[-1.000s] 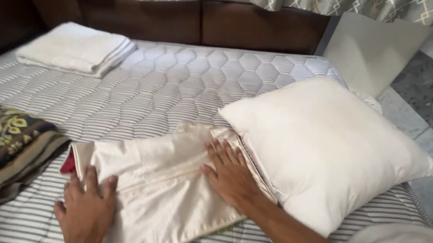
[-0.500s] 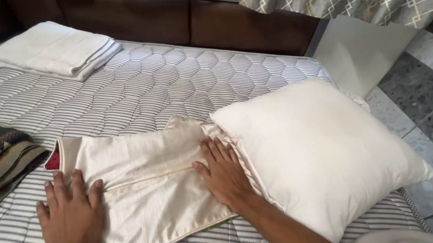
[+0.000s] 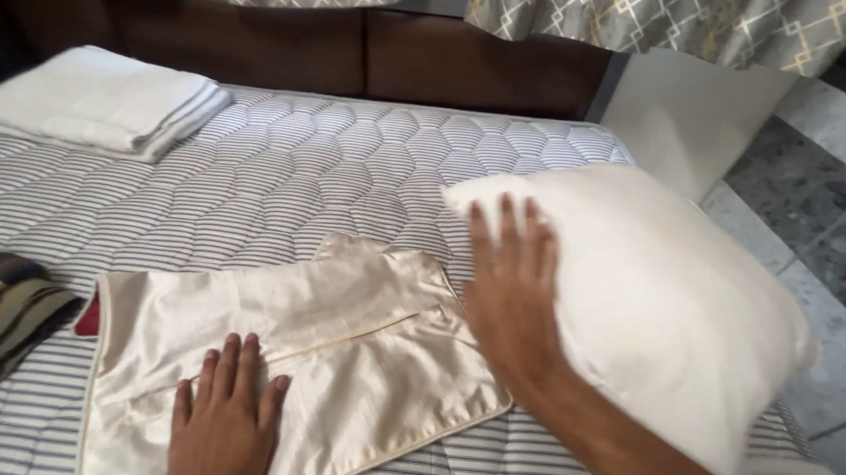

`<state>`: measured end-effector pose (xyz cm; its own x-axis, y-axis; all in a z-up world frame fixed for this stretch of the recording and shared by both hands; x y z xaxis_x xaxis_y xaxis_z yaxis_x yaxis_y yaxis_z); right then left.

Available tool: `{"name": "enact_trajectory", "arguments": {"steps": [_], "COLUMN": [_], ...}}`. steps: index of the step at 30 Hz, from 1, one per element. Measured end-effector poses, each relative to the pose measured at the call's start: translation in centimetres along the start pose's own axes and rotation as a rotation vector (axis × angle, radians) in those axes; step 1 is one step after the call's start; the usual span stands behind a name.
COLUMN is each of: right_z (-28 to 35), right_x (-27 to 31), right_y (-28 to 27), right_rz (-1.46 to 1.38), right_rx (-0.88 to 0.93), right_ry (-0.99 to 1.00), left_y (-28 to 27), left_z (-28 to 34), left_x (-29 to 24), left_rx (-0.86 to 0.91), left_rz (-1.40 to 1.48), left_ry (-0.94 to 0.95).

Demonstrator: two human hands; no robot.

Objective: The person places a white pillow into a cream-colored pillowcase on a bed. They smooth the fabric and then insert a red and green textured pillow into the same case. Finally, they place a white pillow on top of the case.

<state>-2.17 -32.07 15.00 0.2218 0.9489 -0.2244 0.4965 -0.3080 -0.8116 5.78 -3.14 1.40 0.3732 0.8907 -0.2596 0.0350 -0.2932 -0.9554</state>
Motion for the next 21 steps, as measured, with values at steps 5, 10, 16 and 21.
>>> {"name": "enact_trajectory", "arguments": {"steps": [5, 10, 16, 21], "right_z": [-0.6, -0.3, 1.2, 1.6], "right_x": [-3.8, -5.6, -5.7, -6.8], "right_y": [-1.1, 1.7, -2.0, -9.1], "right_rz": [0.138, 0.119, -0.086, -0.173], "right_rx": [0.03, 0.392, 0.262, 0.096], "right_ry": [0.154, 0.131, 0.062, 0.074], "left_y": [0.2, -0.4, 0.2, 0.4], "left_z": [-0.1, 0.5, 0.1, 0.4], "left_x": [-0.6, -0.1, 0.4, -0.4], "left_rx": [0.037, 0.025, 0.019, -0.013], "left_rz": [0.007, -0.001, -0.03, 0.018], "left_ry": [0.0, 0.005, 0.016, 0.038]}}
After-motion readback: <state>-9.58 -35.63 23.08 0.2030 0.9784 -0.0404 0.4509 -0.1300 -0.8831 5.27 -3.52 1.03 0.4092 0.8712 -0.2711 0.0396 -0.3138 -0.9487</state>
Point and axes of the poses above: each hand's wrist, its own z-axis away from the middle knuckle, its own y-axis out of the palm, x = y × z, the point moved 4 cm from there along -z, towards the middle knuckle, and after that the axes turned 10 degrees about x, right-handed, at the moved point
